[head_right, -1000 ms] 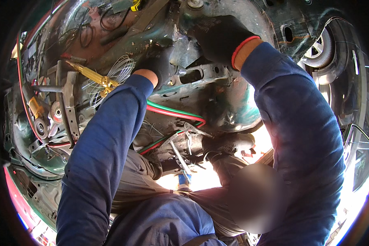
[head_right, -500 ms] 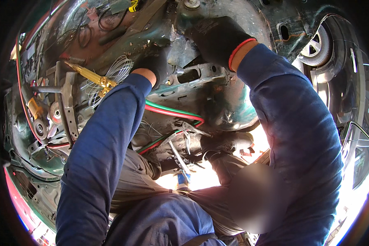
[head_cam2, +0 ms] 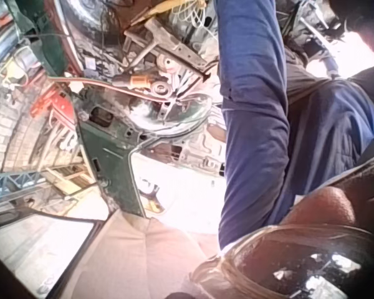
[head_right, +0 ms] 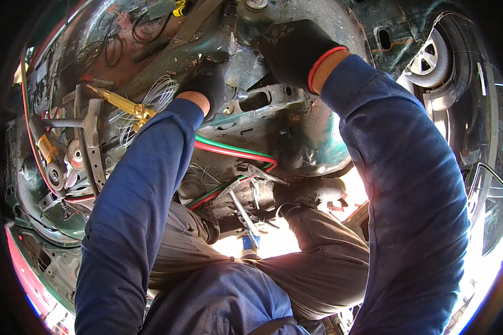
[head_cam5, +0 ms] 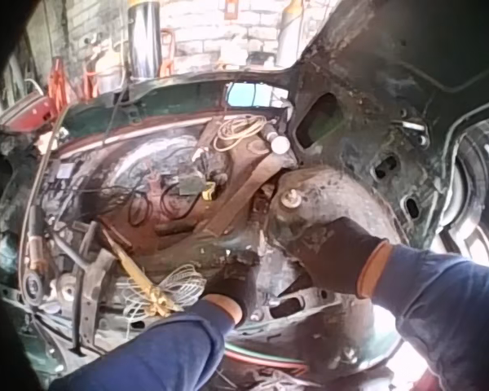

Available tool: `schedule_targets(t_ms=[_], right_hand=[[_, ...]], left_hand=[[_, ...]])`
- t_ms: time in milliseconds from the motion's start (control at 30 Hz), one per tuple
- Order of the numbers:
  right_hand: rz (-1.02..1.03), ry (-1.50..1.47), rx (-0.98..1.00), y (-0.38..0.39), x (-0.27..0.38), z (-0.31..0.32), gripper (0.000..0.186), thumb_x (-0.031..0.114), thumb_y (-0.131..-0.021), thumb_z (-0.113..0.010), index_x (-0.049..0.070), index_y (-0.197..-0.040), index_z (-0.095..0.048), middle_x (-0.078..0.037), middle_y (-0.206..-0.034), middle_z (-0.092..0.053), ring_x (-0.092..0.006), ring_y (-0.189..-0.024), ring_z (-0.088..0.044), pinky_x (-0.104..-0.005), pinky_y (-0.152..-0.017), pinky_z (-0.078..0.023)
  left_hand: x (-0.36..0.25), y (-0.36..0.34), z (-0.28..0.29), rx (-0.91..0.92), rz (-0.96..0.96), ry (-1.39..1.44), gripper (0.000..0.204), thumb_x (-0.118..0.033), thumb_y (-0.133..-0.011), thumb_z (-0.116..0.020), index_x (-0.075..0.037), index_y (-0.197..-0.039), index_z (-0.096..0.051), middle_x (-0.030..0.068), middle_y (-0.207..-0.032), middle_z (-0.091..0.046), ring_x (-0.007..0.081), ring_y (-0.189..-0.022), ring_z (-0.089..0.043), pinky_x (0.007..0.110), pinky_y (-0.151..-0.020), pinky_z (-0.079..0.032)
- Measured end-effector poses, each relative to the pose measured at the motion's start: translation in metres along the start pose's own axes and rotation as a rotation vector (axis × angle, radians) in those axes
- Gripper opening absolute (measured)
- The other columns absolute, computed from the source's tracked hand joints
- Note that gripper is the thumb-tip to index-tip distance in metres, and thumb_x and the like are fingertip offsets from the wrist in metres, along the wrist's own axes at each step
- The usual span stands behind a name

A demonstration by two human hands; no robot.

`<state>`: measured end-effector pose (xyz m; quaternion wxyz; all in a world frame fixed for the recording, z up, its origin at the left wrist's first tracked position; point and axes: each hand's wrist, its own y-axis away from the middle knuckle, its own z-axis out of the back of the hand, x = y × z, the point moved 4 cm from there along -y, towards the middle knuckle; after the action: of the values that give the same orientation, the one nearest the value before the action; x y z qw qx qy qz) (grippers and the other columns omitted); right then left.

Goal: The person works inside a car's wheel well, using pliers to trim a metal patch and repeatedly fitting it into a damaged area of the inner fender. They adjust the patch and reposition their hands to align the repair piece with the surrounding bodywork.

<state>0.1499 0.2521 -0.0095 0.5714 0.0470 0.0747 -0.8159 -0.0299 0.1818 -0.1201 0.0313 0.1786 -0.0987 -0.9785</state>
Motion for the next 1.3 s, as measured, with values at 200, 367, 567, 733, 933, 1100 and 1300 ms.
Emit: schedule_targets(t_ms=[200,367,567,733,933,1100,1300], right_hand=[[0.001,0.06,0.097,-0.003,-0.002,-0.004,0.047,0.039,-0.095,-0.077,0.014,-0.136,-0.073,-0.016,-0.123,-0.079,-0.0344,-0.112,-0.078,-0.0487,-0.097,-0.062],[-0.061,0.185,0.239,-0.004,0.003,-0.001,0.059,0.053,-0.097,-0.076,0.016,-0.142,-0.071,-0.016,-0.132,-0.078,-0.0326,-0.117,-0.077,-0.0469,-0.1,-0.061],[-0.058,0.129,0.254,-0.001,-0.002,0.001,0.067,0.064,-0.098,-0.072,0.018,-0.146,-0.069,-0.017,-0.132,-0.077,-0.0345,-0.118,-0.076,-0.0482,-0.103,-0.06],[-0.087,0.13,0.326,-0.004,-0.002,0.001,0.069,0.066,-0.098,-0.072,0.019,-0.148,-0.068,-0.016,-0.133,-0.077,-0.035,-0.12,-0.075,-0.0486,-0.104,-0.059],[-0.04,0.194,0.283,-0.003,0.003,0.013,0.051,0.05,-0.1,-0.074,0.012,-0.134,-0.072,-0.017,-0.103,-0.081,-0.0374,-0.092,-0.079,-0.0503,-0.084,-0.063],[0.03,0.098,0.149,0.006,0.0,0.013,0.036,0.029,-0.097,-0.072,0.008,-0.125,-0.072,-0.017,-0.089,-0.079,-0.0378,-0.082,-0.079,-0.0507,-0.076,-0.062],[0.006,0.069,0.23,-0.004,0.01,0.034,0.028,0.022,-0.095,-0.069,0.005,-0.117,-0.072,-0.02,-0.086,-0.078,-0.0385,-0.083,-0.079,-0.0513,-0.079,-0.062]], left_hand=[[0.0,-0.003,-0.002,0.02,-0.011,0.013,0.042,-0.016,-0.099,-0.072,-0.007,-0.14,-0.07,0.0229,-0.148,-0.068,0.0393,-0.136,-0.068,0.051,-0.112,-0.059],[0.0,-0.003,0.001,0.088,0.004,-0.015,0.071,-0.024,-0.092,-0.082,-0.013,-0.158,-0.059,0.0252,-0.157,-0.062,0.0442,-0.141,-0.062,0.053,-0.119,-0.052],[-0.004,-0.002,-0.002,0.029,0.006,-0.006,0.049,-0.019,-0.096,-0.077,-0.007,-0.142,-0.069,0.0223,-0.148,-0.069,0.0389,-0.138,-0.067,0.051,-0.112,-0.059],[0.001,-0.004,-0.004,0.02,0.0,0.01,0.051,-0.02,-0.094,-0.08,-0.008,-0.142,-0.07,0.0224,-0.147,-0.07,0.0395,-0.135,-0.069,0.051,-0.111,-0.059],[0.002,-0.002,-0.002,0.006,-0.002,-0.012,0.043,-0.016,-0.095,-0.076,-0.009,-0.138,-0.073,0.0221,-0.143,-0.072,0.0389,-0.132,-0.071,0.051,-0.11,-0.06],[-0.003,-0.004,-0.003,0.02,0.007,0.017,0.041,-0.015,-0.096,-0.075,-0.009,-0.137,-0.074,0.0213,-0.143,-0.072,0.0384,-0.132,-0.071,0.05,-0.109,-0.06],[0.005,0.0,0.003,-0.045,-0.008,0.016,0.041,-0.016,-0.096,-0.076,-0.01,-0.137,-0.073,0.0209,-0.145,-0.071,0.0386,-0.133,-0.071,0.05,-0.109,-0.06]])
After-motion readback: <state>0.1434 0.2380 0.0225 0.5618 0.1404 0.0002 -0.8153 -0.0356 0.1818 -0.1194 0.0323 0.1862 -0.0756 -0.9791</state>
